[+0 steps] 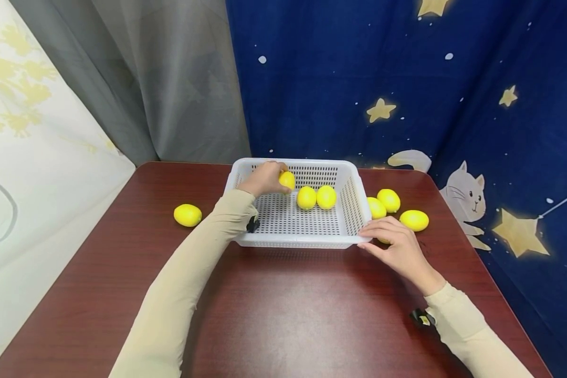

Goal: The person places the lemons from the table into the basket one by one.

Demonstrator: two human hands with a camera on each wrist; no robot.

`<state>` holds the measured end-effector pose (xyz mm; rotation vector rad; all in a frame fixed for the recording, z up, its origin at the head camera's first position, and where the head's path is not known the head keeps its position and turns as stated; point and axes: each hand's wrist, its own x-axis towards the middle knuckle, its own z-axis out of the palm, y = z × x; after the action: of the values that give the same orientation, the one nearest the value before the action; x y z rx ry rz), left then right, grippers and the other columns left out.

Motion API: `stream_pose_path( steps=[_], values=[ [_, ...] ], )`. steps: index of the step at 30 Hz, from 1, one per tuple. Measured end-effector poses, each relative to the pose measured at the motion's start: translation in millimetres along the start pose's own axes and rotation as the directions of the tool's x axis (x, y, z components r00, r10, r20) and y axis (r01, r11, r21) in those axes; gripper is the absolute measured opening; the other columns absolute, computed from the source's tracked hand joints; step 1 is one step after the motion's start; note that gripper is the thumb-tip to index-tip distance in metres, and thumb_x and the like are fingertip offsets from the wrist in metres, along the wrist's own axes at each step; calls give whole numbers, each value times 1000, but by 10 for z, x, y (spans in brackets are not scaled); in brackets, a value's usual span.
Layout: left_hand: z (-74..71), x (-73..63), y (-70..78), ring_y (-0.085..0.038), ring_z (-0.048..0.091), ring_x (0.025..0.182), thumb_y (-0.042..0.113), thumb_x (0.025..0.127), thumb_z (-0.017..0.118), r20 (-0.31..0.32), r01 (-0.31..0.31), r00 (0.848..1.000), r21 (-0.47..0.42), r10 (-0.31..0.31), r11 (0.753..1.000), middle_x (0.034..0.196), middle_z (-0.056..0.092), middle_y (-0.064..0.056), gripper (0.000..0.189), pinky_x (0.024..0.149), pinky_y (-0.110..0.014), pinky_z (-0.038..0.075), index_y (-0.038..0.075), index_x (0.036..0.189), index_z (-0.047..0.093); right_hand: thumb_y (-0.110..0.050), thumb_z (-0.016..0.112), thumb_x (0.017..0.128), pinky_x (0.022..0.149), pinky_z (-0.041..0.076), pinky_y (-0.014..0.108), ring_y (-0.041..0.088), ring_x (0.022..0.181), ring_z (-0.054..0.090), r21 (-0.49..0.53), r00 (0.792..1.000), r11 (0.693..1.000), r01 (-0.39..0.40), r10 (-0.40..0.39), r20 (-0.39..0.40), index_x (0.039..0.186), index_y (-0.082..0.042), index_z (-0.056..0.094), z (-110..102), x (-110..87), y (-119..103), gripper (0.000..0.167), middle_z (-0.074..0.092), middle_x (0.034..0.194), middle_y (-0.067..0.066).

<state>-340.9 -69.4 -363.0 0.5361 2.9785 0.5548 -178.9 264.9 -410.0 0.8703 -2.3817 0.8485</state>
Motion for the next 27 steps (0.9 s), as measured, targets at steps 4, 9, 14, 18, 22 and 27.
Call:
stream_pose_path(
  steps=[4, 9, 14, 18, 22, 27],
  values=[
    [47, 15, 6, -21, 59, 100, 33, 78, 83, 7, 5, 1000, -6, -5, 1000, 125, 66, -9, 64, 93, -34, 51, 6, 131, 59, -16, 91, 65, 95, 37, 8, 14, 101, 61, 4, 1000, 1000, 13, -13, -12, 97, -14, 80, 5, -3, 2, 34, 76, 99, -3],
    [96, 29, 22, -20, 59, 99, 31, 78, 84, 26, 11, 1000, -17, -10, 1000, 123, 66, -8, 61, 90, -34, 51, 8, 129, 61, -17, 91, 66, 96, 38, 8, 14, 101, 61, 5, 1000, 1000, 11, -11, -8, 97, -14, 80, 3, -1, 0, 33, 76, 100, -3],
    [144, 41, 17, -20, 59, 102, 31, 78, 83, 34, 13, 999, -2, -13, 1000, 126, 65, -9, 61, 92, -33, 51, 8, 130, 61, -18, 91, 67, 97, 37, 9, 13, 102, 61, 4, 1000, 1000, -6, 6, 5, 97, -14, 80, 0, -5, 1, 33, 76, 100, -3],
    [172, 37, 13, -20, 59, 104, 31, 78, 83, 36, 24, 999, -4, -24, 1000, 125, 66, -8, 62, 95, -34, 50, 8, 131, 60, -17, 91, 67, 97, 37, 9, 13, 102, 61, 3, 1000, 1000, -13, 13, 8, 97, -15, 80, 0, -8, 3, 33, 76, 101, -3],
    [211, 50, 7, -20, 58, 103, 31, 78, 84, 39, 27, 999, -4, -27, 1000, 124, 65, -8, 63, 95, -35, 50, 8, 131, 60, -18, 91, 67, 97, 37, 8, 13, 103, 61, 0, 1000, 1000, -15, 15, 6, 98, -16, 80, 0, -11, 7, 33, 76, 101, -4],
    [248, 73, 12, -20, 58, 103, 32, 78, 83, 52, 28, 998, 14, -28, 1000, 126, 65, -9, 66, 94, -34, 51, 6, 133, 58, -18, 91, 67, 97, 37, 8, 13, 103, 61, -3, 1000, 1000, -18, 18, 5, 98, -16, 80, 4, -13, 12, 33, 76, 101, -4]
  ],
)
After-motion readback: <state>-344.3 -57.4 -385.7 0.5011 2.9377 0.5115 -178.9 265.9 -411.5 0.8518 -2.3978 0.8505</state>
